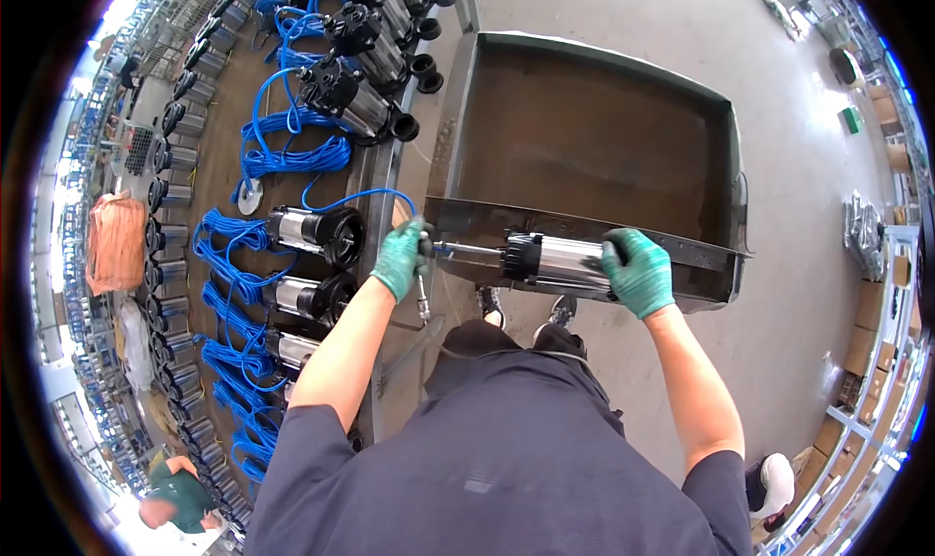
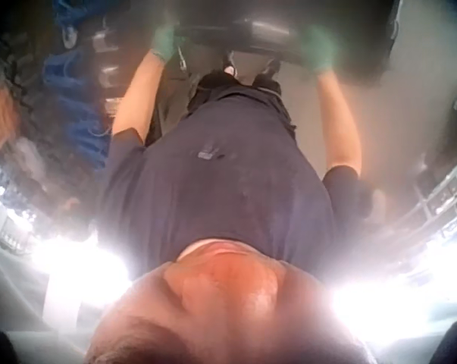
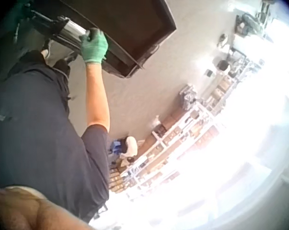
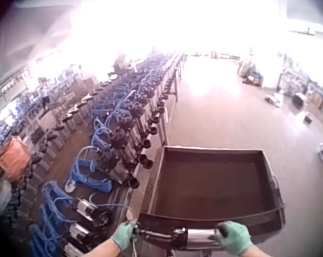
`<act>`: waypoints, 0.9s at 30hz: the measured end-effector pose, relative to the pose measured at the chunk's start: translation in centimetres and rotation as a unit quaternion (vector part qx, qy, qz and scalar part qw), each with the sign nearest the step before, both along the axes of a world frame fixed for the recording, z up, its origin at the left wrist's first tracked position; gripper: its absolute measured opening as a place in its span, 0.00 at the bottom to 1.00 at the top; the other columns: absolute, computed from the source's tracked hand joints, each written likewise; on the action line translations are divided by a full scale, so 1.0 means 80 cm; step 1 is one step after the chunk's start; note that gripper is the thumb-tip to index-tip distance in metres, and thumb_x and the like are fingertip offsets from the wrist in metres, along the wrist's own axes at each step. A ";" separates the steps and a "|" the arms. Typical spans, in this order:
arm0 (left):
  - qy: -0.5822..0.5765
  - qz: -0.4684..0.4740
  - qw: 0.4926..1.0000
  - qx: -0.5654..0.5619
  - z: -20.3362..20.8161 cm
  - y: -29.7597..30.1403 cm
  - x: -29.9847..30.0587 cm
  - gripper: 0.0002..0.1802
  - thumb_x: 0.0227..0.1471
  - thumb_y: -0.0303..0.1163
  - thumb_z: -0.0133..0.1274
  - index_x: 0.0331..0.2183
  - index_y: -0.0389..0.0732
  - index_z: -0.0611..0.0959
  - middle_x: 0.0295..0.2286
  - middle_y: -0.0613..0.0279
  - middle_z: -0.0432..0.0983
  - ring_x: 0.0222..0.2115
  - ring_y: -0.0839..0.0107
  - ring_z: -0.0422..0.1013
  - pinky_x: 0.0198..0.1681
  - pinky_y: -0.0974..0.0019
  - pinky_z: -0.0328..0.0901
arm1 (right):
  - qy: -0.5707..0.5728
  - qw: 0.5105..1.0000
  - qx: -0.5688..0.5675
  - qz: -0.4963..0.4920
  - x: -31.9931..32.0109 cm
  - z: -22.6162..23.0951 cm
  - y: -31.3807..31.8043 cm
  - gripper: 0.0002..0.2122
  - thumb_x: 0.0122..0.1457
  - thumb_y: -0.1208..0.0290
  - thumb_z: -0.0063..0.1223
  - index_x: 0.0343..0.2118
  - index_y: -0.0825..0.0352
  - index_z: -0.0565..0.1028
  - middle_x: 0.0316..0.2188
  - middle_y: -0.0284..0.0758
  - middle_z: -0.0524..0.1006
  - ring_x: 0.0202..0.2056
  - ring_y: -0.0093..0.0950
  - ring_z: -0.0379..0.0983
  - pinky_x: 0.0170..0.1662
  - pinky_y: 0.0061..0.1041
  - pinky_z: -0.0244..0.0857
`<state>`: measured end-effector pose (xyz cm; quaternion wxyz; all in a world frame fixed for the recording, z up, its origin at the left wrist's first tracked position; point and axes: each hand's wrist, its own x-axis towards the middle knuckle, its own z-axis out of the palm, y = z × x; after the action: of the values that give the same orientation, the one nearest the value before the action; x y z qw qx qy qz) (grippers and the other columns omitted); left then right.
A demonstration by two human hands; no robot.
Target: The person performs a leak test on an industrial pump by immersing it in a water tank and then lifting it out. They manipulate a blue hose and place the pump onto a long assembly table alongside other units.
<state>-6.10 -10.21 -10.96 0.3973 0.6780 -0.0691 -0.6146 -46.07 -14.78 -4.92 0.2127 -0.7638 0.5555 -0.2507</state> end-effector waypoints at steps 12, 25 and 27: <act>0.234 -0.011 0.949 -0.210 0.145 -0.047 -0.292 0.17 0.66 0.49 0.58 0.44 0.44 0.82 0.30 0.65 0.78 0.26 0.73 0.72 0.33 0.66 0.70 | -0.114 0.948 0.297 -0.001 -0.009 0.019 0.108 0.14 0.65 0.66 0.61 0.45 0.68 0.70 0.31 0.46 0.82 0.36 0.50 0.81 0.39 0.46 0.69; -0.410 -0.328 0.776 -0.348 0.043 0.061 -0.261 0.16 0.58 0.23 0.62 0.49 0.37 0.83 0.45 0.52 0.81 0.44 0.61 0.79 0.50 0.62 0.72 | 0.049 0.908 0.258 -0.326 -0.431 -0.111 0.133 0.20 0.66 0.54 0.57 0.48 0.67 0.74 0.39 0.53 0.83 0.44 0.56 0.79 0.45 0.50 0.71; -0.428 -0.312 0.772 -0.350 0.038 0.077 -0.260 0.15 0.59 0.24 0.61 0.48 0.36 0.83 0.45 0.52 0.81 0.45 0.58 0.79 0.51 0.60 0.72 | 0.053 0.915 0.242 -0.319 -0.435 -0.147 0.112 0.20 0.66 0.54 0.57 0.49 0.67 0.74 0.39 0.54 0.82 0.45 0.57 0.78 0.46 0.50 0.71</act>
<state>-26.86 -4.03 -7.95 0.3225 0.6262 -0.6504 -0.2843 -80.89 -5.78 -16.64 0.2704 -0.4832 0.8237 -0.1222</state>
